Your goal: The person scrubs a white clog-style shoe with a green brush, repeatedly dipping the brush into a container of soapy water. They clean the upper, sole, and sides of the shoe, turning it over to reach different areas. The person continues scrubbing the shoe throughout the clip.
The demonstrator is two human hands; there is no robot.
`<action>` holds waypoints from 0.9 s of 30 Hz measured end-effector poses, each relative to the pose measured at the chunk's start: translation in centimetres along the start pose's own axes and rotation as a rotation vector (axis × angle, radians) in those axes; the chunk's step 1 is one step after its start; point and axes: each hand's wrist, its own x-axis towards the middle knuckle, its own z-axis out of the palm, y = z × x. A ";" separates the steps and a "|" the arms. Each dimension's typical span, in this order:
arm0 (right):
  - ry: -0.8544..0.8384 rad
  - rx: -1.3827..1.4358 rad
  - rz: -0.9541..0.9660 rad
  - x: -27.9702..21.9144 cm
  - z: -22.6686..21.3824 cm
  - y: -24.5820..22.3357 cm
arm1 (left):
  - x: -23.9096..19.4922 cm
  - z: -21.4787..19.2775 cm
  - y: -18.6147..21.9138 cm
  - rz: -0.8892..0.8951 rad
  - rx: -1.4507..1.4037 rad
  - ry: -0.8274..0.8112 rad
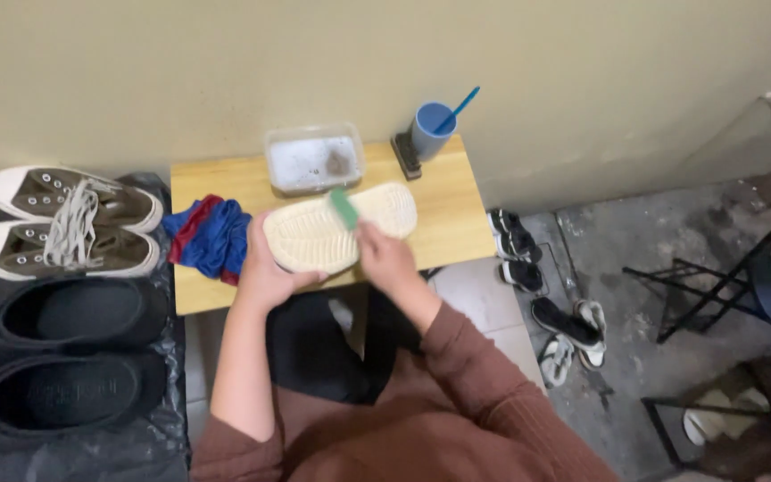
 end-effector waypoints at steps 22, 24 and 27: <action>0.147 0.031 0.145 0.7 -0.1 -2.0 | 0.8 0.5 -0.2 -0.028 0.005 0.039; 0.077 0.006 -0.063 -1.4 1.0 -3.5 | 0.5 0.4 0.1 -0.022 -0.016 0.045; 0.032 0.014 0.059 -0.1 -2.2 -3.7 | 0.3 0.4 -0.3 0.030 -0.021 0.049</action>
